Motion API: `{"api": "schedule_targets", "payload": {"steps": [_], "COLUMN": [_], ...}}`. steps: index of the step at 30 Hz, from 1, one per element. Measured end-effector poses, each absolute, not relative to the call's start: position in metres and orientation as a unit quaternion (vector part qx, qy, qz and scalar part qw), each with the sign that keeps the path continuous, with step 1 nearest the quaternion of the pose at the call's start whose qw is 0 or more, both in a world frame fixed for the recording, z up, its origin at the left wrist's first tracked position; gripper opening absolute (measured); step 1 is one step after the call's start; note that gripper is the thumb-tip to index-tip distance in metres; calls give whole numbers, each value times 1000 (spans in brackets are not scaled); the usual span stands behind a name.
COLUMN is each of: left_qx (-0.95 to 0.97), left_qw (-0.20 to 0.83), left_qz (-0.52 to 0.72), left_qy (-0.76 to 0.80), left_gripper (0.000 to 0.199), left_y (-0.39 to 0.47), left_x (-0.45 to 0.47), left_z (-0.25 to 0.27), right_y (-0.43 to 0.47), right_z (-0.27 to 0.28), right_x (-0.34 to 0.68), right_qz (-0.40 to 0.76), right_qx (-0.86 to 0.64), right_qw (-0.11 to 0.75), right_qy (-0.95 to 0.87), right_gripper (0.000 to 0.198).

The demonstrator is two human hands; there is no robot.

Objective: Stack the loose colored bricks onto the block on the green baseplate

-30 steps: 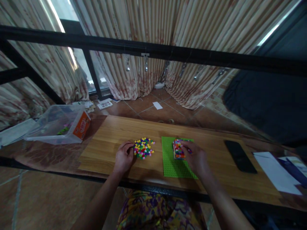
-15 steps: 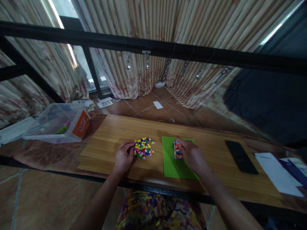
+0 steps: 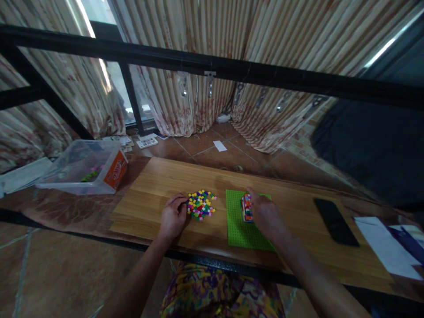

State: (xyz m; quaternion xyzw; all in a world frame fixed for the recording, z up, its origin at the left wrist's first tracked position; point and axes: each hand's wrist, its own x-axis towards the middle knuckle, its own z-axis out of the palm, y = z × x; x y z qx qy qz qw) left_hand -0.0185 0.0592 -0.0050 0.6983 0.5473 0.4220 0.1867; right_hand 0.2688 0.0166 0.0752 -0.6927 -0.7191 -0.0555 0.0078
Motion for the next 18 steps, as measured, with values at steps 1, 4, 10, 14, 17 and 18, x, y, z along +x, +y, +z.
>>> {"api": "schedule_targets", "payload": {"steps": [1,4,10,14,17,18], "left_qx": [698,697,696,699,701,701], "left_qw": [186,184,177,181,182,182], "left_qz": [424,426,427,425,422,421], "left_qy": [547,547,549,546,545,546], "left_gripper": [19,19,19,19,19,19], "left_y": [59,58,58,58,58,58], "left_x": [-18,-18,-17,-17,-17,-17], "left_z": [-5,-4,-3,-3,-3,-3], "right_y": [17,17,16,10,8,8], "right_z": [76,76,67,64,63,63], "right_x": [268,267,276,285,289,289], "right_qz": [-55,-57,-41,-37,-42,-40], "right_qx": [-693,-686,-674,-680,-697,-701], "right_qw": [6,14,88,169,222,237], "right_qy": [-719,-725,-732,-713,-681,-671], "right_gripper": [53,54,53,46,38,37]}}
